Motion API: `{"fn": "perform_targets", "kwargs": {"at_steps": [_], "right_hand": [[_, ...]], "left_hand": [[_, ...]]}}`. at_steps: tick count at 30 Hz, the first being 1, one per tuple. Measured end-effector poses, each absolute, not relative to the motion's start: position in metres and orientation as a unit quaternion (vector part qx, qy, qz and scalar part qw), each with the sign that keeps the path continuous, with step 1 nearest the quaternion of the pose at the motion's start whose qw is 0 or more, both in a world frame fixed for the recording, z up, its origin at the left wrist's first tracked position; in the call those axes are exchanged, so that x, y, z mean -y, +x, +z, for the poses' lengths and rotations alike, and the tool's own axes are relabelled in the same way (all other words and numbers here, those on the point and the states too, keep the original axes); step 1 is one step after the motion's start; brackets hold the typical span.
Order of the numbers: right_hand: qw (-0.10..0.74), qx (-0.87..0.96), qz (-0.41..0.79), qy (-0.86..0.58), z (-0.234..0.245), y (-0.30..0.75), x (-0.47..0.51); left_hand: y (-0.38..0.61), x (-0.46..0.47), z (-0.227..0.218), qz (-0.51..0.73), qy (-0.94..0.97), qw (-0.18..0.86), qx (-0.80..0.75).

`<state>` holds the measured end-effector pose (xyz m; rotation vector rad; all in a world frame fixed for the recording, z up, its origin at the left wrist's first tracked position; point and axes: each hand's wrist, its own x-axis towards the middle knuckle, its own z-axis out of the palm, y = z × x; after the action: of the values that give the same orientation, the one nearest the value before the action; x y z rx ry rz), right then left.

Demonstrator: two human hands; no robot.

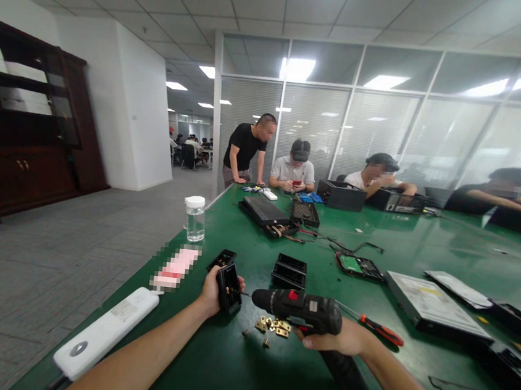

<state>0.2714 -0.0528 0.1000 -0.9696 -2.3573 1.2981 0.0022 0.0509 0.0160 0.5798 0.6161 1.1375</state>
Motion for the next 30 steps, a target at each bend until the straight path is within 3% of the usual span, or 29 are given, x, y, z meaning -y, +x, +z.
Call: {"fn": "perform_targets", "kwargs": {"at_steps": [30], "right_hand": [[0.146, 0.815, 0.448, -0.338, 0.1003, 0.2711, 0.0537]], "left_hand": [[0.0019, -0.05, 0.0165, 0.52, 0.265, 0.76, -0.286]]}}
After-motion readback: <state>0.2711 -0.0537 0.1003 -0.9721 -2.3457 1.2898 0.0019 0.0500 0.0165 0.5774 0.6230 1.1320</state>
